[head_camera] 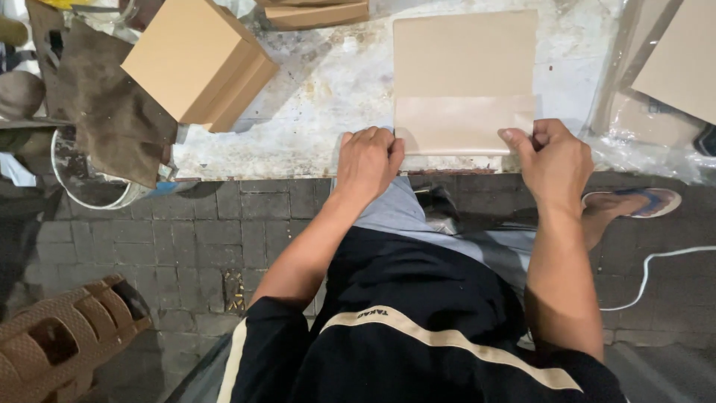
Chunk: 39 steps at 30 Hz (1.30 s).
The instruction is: Cutting paper sheets into smaller pieces using a large knife on a low workbench.
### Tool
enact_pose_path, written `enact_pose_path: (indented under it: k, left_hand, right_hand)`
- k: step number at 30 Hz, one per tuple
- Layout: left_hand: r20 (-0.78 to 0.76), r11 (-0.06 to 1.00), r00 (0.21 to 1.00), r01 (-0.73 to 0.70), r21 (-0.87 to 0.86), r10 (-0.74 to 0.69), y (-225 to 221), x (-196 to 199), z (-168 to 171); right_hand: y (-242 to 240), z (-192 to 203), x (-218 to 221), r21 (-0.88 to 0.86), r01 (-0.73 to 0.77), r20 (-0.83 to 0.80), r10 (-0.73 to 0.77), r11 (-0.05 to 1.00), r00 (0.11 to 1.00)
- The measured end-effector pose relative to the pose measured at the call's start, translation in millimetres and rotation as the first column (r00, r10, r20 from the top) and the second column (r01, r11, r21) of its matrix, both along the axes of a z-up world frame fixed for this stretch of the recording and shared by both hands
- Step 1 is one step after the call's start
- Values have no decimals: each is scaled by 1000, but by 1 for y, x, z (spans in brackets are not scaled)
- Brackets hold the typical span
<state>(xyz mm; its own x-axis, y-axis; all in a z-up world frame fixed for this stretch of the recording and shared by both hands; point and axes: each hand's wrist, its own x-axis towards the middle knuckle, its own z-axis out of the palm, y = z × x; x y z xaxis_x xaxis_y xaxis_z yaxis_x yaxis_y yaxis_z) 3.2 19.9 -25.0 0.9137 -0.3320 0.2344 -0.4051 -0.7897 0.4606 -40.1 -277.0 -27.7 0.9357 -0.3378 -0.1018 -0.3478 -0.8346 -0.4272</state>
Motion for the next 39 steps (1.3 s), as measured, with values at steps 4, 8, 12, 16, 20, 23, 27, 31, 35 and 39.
enact_pose_path:
  k: [4, 8, 12, 16, 20, 23, 27, 31, 35, 39]
  left_hand:
    - [13, 1000, 1000, -5, 4, 5, -1, 0, 4]
    - [52, 1000, 998, -21, 11, 20, -2, 0, 3]
    - [114, 998, 993, -47, 32, 43, -3, 1, -4]
    - [-14, 999, 1000, -15, 40, 15, 1, 1, -1]
    - [-92, 1000, 996, -5, -20, 3, 3, -1, 5]
    - [-69, 1000, 998, -12, -10, 11, 2, -1, -5]
    - [-77, 998, 997, -24, 66, 29, -1, 2, -4]
    - [-89, 996, 995, -28, 82, 36, -2, 5, -2]
    - [-146, 993, 989, -17, 119, 35, -2, 6, 1]
    - [-180, 993, 983, -15, 116, 36, -3, 10, 8]
  right_hand:
    - [0, -11, 0, -42, -3, 56, 5, 999, 998]
    - [4, -10, 4, -74, 35, 43, -32, 997, 999]
    - [4, -11, 7, -115, 48, 37, -44, 992, 998]
    - [0, -15, 10, -164, 48, 25, -45, 985, 999]
    - [2, -9, 14, -176, 57, -21, -62, 983, 998]
    - [6, 0, 16, -183, 62, -71, -76, 981, 995]
    - [9, 6, 19, -160, 70, -80, -83, 985, 993]
    - [11, 9, 21, -179, 69, -80, -85, 981, 993]
    - [10, 8, 20, -168, 74, -82, -88, 983, 993]
    - [10, 12, 23, -190, 57, -101, -77, 980, 992]
